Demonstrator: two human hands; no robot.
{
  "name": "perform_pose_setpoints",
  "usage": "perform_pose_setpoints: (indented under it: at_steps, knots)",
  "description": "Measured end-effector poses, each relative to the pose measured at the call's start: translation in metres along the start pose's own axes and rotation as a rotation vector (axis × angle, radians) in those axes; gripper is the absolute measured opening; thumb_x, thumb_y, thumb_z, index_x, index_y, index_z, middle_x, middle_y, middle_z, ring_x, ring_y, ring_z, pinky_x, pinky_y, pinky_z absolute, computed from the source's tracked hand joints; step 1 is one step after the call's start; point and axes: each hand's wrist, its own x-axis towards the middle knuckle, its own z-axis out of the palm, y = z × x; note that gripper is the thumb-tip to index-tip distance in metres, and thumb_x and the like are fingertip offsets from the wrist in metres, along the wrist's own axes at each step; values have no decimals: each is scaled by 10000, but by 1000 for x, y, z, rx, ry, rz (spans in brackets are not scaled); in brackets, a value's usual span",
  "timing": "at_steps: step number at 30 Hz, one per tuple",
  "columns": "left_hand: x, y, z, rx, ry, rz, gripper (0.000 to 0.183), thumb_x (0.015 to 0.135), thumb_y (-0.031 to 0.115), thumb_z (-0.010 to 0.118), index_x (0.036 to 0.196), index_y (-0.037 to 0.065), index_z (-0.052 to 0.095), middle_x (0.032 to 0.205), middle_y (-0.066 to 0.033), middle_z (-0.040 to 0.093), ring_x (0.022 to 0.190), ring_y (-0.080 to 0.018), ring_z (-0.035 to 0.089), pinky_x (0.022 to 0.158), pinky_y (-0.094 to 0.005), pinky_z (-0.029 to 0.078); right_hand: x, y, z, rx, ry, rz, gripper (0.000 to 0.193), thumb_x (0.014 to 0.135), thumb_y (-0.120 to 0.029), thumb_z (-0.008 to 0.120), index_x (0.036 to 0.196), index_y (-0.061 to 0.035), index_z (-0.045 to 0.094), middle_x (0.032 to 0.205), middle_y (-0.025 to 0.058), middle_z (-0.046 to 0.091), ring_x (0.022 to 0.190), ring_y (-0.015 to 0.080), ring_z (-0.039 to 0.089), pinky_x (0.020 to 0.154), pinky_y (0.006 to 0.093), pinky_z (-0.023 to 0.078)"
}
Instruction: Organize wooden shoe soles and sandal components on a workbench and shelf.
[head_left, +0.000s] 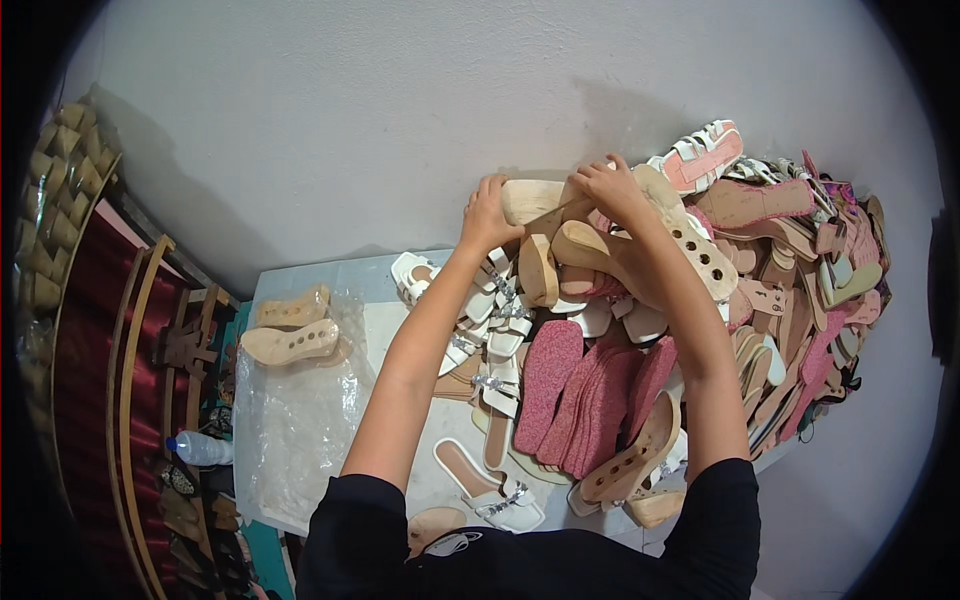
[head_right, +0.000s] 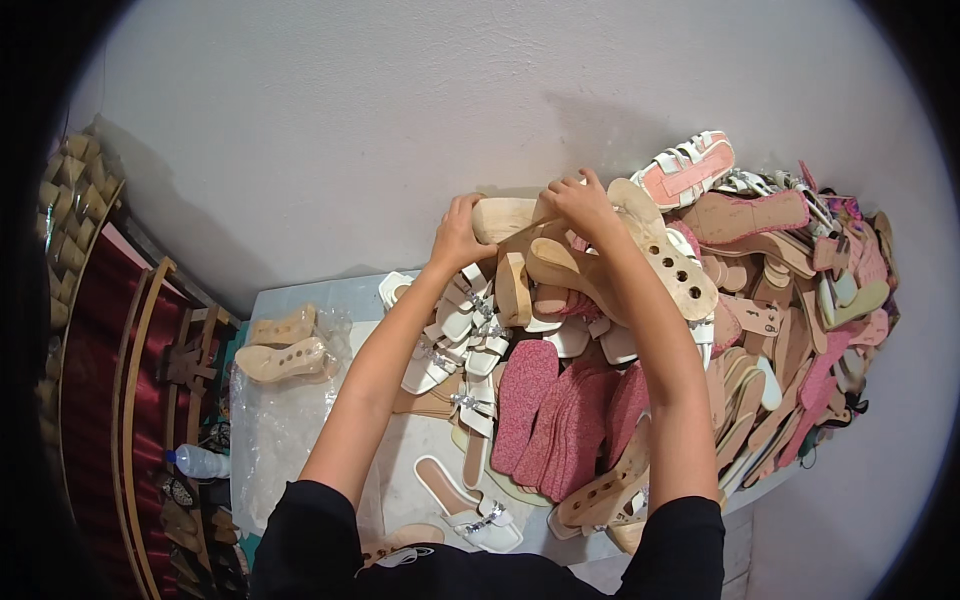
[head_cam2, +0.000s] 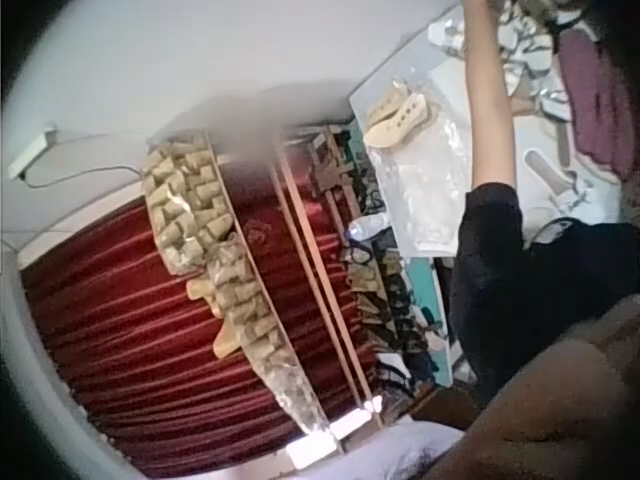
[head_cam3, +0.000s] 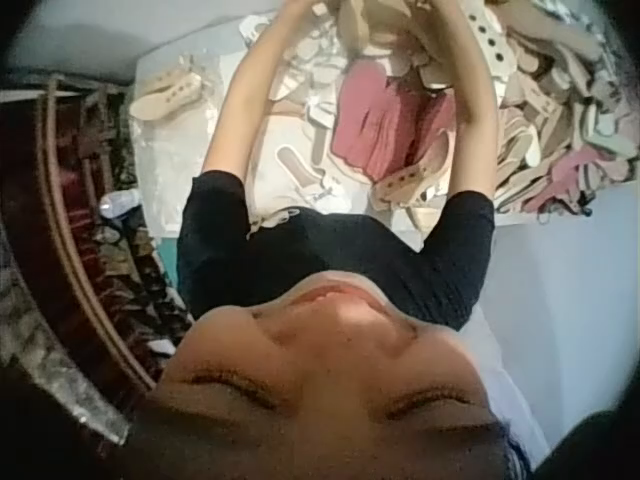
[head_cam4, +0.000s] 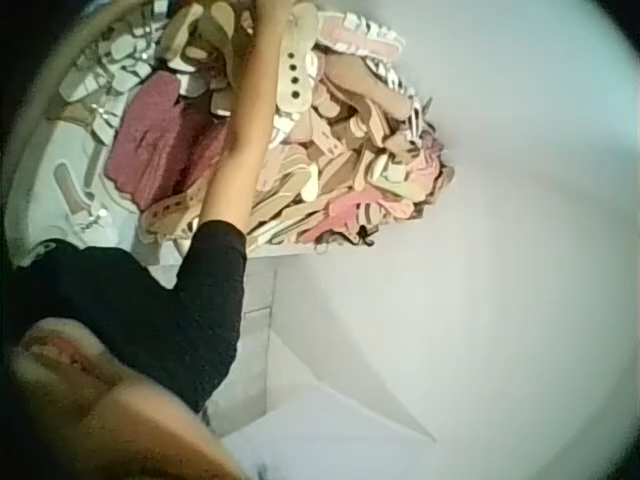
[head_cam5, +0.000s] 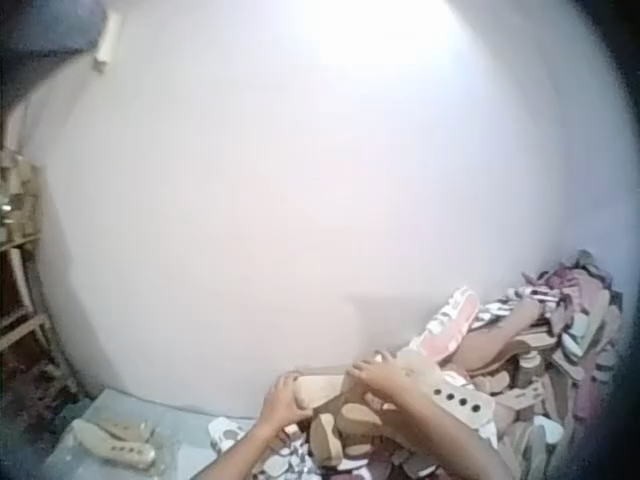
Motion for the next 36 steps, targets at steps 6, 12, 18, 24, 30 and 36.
perform_pose_setpoints:
  at_steps: [6,12,18,24,30,36]
  knots:
    - [-17,23,-44,65,269,98,796,533,206,728,1257,91,417,1181,-147,422,1101,-360,414,895,-442,403,-5,-11,-35,33,379,20,306,785,-57,495,1049,-190,574,1011,-37,580,1007,121,531,964,424,312]
    - [-88,33,-156,245,394,292,754,532,224,730,1227,150,447,1202,-92,431,1137,-324,411,915,-450,346,-40,-81,-124,2,464,-147,367,771,-136,563,1134,-187,558,1052,-32,578,1002,114,528,968,407,290]
    - [-194,27,-230,451,315,464,725,513,192,745,1186,182,476,1160,-52,481,1182,-281,442,916,-451,330,-84,-156,-186,573,262,-384,389,775,-215,636,1155,-172,563,1076,22,578,1002,191,536,897,381,384]
    - [-276,33,-280,440,159,581,704,543,185,762,1186,190,477,1165,-22,502,1203,-242,451,967,-441,321,-83,-227,-226,304,400,-700,562,754,-130,590,1260,-331,453,1225,-30,492,1076,164,500,936,357,392]
    - [-326,26,-309,301,20,680,730,544,193,773,1210,199,476,1241,-16,473,1244,-243,397,1057,-483,279,-84,-281,-225,200,683,-937,812,675,-79,651,1312,-453,314,1403,-65,312,1260,203,348,1077,432,294]
    - [-366,32,-318,279,-52,724,741,557,208,769,1229,220,455,1256,-19,454,1265,-237,373,1063,-474,279,-104,-335,-252,119,699,-1011,703,688,-133,669,1278,-388,385,1392,-102,306,1232,157,376,1070,427,311]
